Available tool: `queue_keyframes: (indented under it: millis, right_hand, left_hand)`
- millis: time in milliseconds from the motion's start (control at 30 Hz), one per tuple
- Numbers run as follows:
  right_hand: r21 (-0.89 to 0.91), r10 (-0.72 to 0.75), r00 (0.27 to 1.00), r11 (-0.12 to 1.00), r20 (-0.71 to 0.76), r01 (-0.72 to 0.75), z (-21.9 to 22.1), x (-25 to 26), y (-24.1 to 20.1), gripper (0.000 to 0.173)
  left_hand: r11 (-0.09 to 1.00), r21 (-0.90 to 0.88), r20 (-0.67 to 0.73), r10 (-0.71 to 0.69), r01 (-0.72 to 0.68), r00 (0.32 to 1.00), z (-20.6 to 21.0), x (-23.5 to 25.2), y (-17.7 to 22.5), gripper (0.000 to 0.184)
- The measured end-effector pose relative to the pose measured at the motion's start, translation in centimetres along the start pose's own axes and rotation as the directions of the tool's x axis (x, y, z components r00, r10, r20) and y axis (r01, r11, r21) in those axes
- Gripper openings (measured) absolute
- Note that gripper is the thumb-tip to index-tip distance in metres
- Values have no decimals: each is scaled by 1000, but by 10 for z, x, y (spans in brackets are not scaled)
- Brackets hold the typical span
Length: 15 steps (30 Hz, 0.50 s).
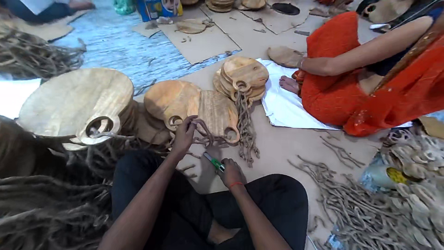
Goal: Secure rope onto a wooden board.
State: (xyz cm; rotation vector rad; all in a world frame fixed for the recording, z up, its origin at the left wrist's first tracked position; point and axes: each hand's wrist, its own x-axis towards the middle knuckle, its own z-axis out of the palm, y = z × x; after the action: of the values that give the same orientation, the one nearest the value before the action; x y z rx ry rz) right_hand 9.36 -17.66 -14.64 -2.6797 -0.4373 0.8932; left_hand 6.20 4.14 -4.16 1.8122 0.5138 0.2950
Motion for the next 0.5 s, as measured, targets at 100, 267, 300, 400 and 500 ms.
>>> queue_keyframes:
  millis: [100, 267, 300, 400, 500]
  right_hand:
    - [-32, -23, 998, 999, 61, 25, 2, 2, -1, 48]
    - [350, -91, 993, 935, 68, 62, 8, -19, -10, 46]
    - [461, -66, 994, 887, 81, 21, 12, -20, -9, 42]
    - [717, -54, 989, 694, 138, -62, 10, -26, -8, 40]
    - [802, -66, 996, 597, 55, -5, 3, -32, -6, 38]
  left_hand:
    - [977, -199, -146, 52, -81, 988, -13, 9, 1, 35]
    - [992, 31, 102, 121, -124, 987, 4, 9, -11, 41]
    - [990, 63, 150, 117, -127, 982, 8, 9, -13, 40]
    - [996, 9, 215, 89, -93, 972, 8, 7, -11, 33]
    - [997, -67, 189, 61, -49, 980, 5, 6, -8, 31]
